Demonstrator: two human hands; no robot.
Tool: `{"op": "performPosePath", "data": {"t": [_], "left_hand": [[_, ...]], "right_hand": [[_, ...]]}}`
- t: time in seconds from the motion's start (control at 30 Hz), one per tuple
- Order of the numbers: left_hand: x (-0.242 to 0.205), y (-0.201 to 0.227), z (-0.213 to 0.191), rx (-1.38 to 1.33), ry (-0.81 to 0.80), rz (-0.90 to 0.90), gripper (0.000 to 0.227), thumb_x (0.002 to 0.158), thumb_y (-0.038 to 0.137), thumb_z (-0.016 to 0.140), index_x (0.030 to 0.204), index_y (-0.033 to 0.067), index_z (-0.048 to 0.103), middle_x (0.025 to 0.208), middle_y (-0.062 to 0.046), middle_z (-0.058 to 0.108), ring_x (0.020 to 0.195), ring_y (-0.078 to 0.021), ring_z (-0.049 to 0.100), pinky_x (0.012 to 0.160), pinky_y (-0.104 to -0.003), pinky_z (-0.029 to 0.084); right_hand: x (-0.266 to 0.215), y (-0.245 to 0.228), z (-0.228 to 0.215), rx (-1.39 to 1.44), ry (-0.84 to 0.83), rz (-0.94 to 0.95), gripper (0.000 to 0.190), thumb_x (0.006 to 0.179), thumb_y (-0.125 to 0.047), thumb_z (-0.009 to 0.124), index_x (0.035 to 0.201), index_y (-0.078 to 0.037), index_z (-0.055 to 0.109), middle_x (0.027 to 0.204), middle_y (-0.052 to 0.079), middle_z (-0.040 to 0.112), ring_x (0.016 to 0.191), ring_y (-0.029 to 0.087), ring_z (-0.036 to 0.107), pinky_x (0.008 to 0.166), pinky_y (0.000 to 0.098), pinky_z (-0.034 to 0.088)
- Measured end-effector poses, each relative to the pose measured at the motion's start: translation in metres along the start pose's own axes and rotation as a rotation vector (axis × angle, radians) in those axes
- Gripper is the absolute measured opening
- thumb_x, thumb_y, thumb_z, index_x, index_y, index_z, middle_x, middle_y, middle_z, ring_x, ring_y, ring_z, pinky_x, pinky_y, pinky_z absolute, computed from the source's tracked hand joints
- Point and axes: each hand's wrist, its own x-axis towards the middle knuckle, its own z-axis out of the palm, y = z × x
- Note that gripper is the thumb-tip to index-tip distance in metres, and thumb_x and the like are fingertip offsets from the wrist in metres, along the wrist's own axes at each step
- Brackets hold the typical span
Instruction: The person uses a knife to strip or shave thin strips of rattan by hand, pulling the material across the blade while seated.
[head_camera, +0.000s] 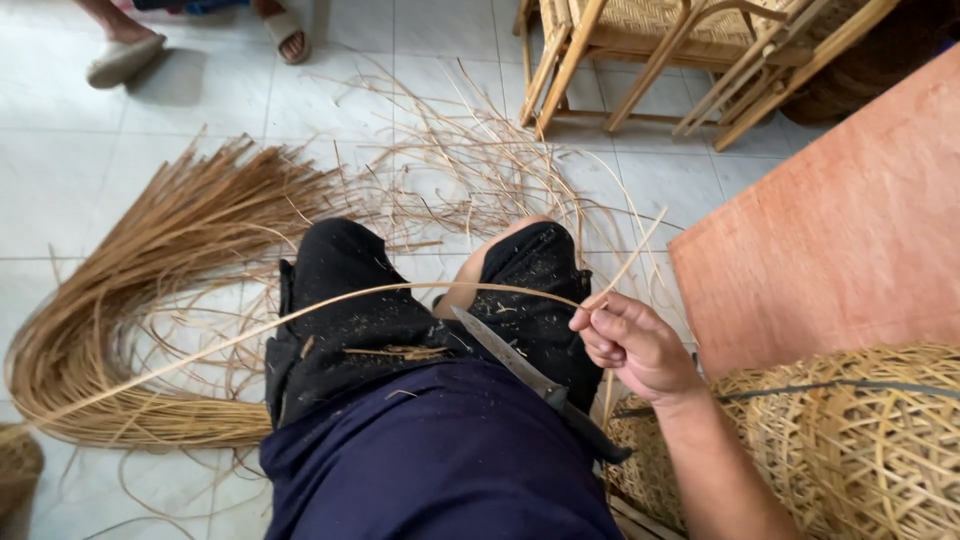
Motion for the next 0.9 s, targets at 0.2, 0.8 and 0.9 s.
{"op": "performPosePath", "data": {"t": [0.2,0.8,0.9], "left_hand": [[-0.05,0.41,0.11,0.543,-0.081,0.299,0.113,0.059,0.06,0.091,0.153,0.0151,0.048,0.158,-0.016,0.047,0.144,-0.0347,0.045,0.119,-0.05,0.033],[-0.029,0.541,0.165,0.162,-0.216,0.907,0.051,0.094,0.029,0.069,0.139,0.0111,0.057,0.123,-0.017,0.074,0.095,-0.0392,0.074,0.073,-0.05,0.057],[0.001,0.474,0.134,0.369,-0.137,0.645,0.044,0.093,0.039,0.065,0.132,0.0187,0.067,0.119,-0.009,0.077,0.099,-0.0327,0.075,0.079,-0.047,0.058]], "right_hand": [[0.003,-0.038,0.063,-0.554,-0.015,-0.114,0.023,0.104,-0.018,0.057,0.106,-0.004,0.075,0.068,-0.005,0.048,0.058,0.007,0.04,0.052,0.0223,0.035],[0.035,-0.089,0.102,-0.895,-0.006,-0.454,0.014,0.101,-0.01,0.057,0.101,-0.006,0.071,0.073,-0.003,0.059,0.058,0.007,0.048,0.05,0.0215,0.04],[0.039,-0.089,0.062,-0.743,0.156,-0.446,0.013,0.103,-0.01,0.056,0.104,-0.005,0.068,0.09,0.001,0.061,0.081,0.012,0.053,0.074,0.0262,0.043]]}}
